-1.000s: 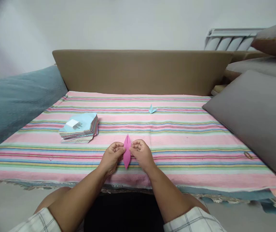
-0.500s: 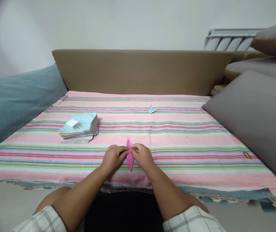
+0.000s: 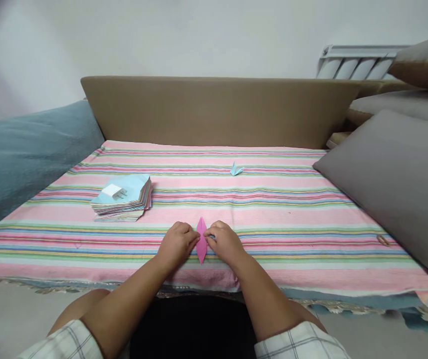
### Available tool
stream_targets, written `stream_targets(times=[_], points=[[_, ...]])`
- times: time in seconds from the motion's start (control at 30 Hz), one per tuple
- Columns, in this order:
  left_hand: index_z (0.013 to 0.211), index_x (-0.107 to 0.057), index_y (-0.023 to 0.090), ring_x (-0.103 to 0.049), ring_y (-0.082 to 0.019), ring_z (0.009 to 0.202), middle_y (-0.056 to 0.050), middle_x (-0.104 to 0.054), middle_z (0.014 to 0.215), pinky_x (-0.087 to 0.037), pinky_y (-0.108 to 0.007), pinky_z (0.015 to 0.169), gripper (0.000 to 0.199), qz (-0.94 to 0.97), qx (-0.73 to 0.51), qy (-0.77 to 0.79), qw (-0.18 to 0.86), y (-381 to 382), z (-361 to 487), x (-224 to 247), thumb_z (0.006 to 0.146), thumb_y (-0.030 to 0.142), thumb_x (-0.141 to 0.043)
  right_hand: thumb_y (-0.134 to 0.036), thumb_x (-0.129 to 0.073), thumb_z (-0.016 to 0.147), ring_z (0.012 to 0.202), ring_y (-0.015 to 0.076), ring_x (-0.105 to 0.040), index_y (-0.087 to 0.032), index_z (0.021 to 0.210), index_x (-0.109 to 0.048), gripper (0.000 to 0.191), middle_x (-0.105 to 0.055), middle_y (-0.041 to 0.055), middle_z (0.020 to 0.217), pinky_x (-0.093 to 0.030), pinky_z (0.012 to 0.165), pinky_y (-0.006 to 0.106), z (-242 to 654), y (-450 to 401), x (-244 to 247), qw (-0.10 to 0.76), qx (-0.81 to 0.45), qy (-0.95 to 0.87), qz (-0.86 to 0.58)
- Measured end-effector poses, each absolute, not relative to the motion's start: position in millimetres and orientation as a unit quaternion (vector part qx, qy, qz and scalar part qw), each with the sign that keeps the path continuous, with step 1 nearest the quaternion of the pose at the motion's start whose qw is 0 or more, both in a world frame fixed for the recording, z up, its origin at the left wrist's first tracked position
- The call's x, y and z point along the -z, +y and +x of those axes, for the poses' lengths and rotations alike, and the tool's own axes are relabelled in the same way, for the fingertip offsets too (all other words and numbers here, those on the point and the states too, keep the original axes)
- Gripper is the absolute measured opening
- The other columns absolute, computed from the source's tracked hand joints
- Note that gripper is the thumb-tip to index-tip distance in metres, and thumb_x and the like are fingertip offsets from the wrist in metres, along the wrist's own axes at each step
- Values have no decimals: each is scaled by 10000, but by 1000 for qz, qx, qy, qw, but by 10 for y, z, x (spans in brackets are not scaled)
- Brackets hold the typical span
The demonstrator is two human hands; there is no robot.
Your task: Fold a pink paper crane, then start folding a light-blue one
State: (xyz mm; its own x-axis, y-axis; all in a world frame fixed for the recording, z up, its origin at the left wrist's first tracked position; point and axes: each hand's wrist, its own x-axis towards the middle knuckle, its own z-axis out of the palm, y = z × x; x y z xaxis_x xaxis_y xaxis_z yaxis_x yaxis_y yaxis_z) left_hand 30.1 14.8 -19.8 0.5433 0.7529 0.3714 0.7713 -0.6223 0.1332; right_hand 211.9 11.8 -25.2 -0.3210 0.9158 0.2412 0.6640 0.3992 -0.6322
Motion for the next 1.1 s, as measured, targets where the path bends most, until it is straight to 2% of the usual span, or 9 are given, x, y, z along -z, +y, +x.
stream_targets(times=[0.1,0.23,0.4,0.53,0.63,0.83,1.1], points=[[869,-699,217,-491,-195,766,-67,-534,787,-396,-318,679,209,-867,208,-452,-14,130,273,179,839,223,-493,-133,-547,792,859,169,-564,-220,918,-694,213,-600,57,907,-465,762,297,2170,132,296,287,-220,-798,-481],[986,-679,230,-493,-198,836,-55,-513,841,-415,-332,762,269,-866,210,-447,-85,112,220,148,757,180,-548,-130,-568,777,873,170,-569,-228,947,-687,230,-602,55,931,-474,772,303,2216,158,349,288,-217,-809,-464],[1065,-639,216,-466,-240,947,-61,-496,940,-402,-368,853,455,-861,177,-456,-138,110,172,83,619,286,-694,-150,-584,778,886,176,-573,-219,962,-685,221,-603,65,954,-478,793,318,2237,168,355,282,-219,-817,-453],[1104,-600,245,-449,-258,986,-55,-484,993,-392,-380,869,599,-864,149,-451,-164,108,156,38,538,356,-762,-176,-602,775,917,181,-567,-215,994,-681,235,-604,70,962,-468,835,326,2253,160,327,270,-229,-824,-443],[1102,-597,243,-455,-255,981,-58,-494,985,-388,-380,861,568,-868,158,-446,-149,94,156,34,574,386,-747,-179,-604,773,923,183,-565,-203,1004,-677,244,-598,76,974,-467,841,328,2261,156,312,268,-237,-820,-447],[1041,-643,239,-492,-232,904,-56,-539,876,-391,-366,824,359,-873,192,-438,-96,96,173,104,712,381,-650,-143,-597,754,919,176,-567,-211,995,-677,263,-603,66,966,-465,845,326,2255,154,292,270,-243,-822,-439],[993,-689,219,-509,-211,847,-61,-563,820,-403,-343,779,272,-865,213,-446,-83,131,182,166,747,311,-619,-161,-586,751,910,169,-569,-216,975,-685,251,-604,62,962,-468,834,310,2247,136,262,277,-251,-815,-443]])
